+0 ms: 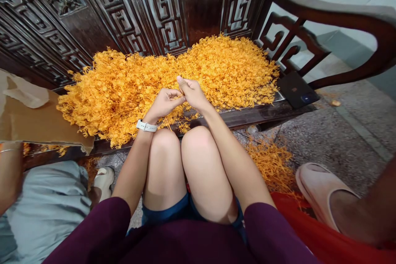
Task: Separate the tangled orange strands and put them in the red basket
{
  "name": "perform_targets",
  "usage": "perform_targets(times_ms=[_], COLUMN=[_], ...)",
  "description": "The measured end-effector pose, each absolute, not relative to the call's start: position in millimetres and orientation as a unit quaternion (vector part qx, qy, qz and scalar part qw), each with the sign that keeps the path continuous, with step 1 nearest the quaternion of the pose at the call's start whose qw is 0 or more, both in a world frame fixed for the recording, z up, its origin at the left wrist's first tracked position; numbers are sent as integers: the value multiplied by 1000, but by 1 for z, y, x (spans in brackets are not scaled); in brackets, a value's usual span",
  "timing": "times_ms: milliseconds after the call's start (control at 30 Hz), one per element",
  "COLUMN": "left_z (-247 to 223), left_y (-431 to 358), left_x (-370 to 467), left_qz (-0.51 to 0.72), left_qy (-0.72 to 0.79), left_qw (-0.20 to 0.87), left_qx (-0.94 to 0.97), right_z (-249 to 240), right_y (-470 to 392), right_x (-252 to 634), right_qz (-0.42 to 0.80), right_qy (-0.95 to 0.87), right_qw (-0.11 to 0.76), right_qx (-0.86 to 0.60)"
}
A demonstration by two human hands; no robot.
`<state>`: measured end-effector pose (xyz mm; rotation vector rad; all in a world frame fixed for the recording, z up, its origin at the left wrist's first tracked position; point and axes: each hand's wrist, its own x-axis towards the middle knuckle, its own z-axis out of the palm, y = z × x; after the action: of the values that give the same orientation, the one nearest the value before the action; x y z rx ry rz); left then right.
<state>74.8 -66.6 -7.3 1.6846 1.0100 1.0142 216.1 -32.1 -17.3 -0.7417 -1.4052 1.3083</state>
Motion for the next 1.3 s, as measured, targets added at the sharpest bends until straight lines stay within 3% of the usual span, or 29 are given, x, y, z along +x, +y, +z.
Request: perform_targets(times_ms=[800,1100,1167,1300], left_z=[-2,-25,-25,-21], left_y=[-78,-57,-56,-55], left_x=[63,57,57,54], left_qz=[331,547,581,626], left_qy=[377,444,452,442], left_qw=[494,407,436,446], left_qx=[710,581,518,462], right_z=[-6,-14,-20,-44], right_y=[-42,-41,-32,3], right_x=[231,251,255,274], right_qz=[659,721,714,616], right_qy=[-569,-516,-486,-318], right_qw=[411,412,444,615], right_qx=[-269,-210,-240,-375])
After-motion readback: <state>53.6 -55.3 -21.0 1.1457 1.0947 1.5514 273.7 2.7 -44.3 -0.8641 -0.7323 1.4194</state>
